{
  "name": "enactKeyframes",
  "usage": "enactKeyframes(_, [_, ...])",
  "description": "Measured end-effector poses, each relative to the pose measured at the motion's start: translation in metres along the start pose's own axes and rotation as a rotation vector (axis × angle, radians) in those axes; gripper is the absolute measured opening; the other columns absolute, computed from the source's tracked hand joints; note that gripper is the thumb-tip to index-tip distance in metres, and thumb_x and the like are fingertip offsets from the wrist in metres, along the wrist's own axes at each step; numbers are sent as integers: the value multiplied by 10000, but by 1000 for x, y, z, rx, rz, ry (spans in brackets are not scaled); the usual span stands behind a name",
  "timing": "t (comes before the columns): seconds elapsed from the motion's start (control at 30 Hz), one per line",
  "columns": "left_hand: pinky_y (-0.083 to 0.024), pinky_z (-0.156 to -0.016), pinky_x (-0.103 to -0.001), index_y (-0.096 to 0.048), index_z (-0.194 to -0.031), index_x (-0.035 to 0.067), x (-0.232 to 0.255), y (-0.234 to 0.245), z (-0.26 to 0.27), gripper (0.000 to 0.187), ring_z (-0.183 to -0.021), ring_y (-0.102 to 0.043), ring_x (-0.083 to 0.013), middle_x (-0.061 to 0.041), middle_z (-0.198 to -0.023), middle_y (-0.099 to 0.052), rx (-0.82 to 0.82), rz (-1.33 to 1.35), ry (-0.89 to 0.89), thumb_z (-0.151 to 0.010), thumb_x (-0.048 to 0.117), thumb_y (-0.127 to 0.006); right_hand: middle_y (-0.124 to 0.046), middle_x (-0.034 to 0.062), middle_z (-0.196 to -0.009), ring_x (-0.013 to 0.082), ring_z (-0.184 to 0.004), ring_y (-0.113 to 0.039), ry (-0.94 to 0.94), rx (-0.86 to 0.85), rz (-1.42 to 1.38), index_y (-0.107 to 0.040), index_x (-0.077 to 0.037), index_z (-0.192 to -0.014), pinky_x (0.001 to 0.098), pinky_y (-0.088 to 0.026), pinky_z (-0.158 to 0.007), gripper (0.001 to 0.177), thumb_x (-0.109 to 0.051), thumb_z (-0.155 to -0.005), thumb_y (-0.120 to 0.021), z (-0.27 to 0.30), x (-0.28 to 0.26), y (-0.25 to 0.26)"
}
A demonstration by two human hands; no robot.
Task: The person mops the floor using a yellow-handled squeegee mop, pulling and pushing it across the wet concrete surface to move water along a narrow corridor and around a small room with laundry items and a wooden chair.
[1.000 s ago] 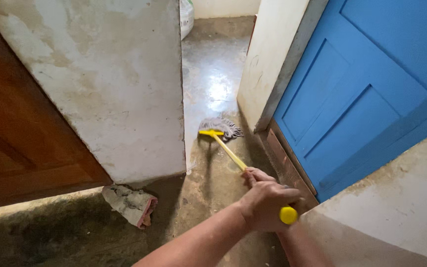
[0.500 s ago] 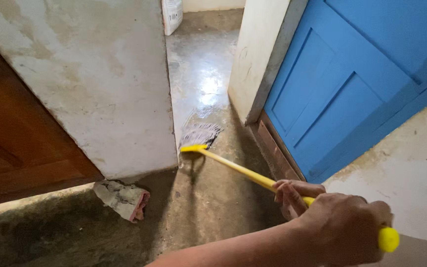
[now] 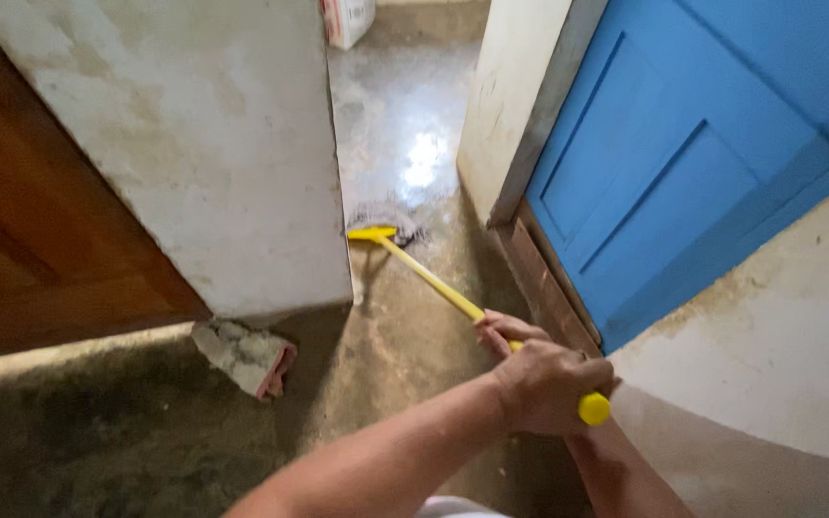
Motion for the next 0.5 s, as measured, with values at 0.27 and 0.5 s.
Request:
enactKeyframes(0.27, [-564,-688,-425,-567,-866,100,-37,76,-55,249,-648,-701,-257,-74,-702,-661,161,-20,-6,-1049,244,-654,-713,79,-1030,255,-894,-731,647,401,-1171,-666,-98,-1162,449,-600,-858,287,-347,-1230,-539,-99,-54,-44])
enactKeyframes(0.5, [-543,-735,-460,-629,-836,110,-113,112,-50,96,-626,-676,-284,-82,-674,-645,259,-28,-129,-842,182,-693,-714,74,-1001,231,-879,-726,-57,-286,-171,-670,-84,-1126,405,-591,-837,297,-328,-1216,-526,-156,82,-35])
Point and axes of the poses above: each hand's wrist, its own z-axis away from the middle knuckle, its own y-axis out of the back of the hand, x = y × z, the point moved 1 cm from there along -z, towards the middle knuckle
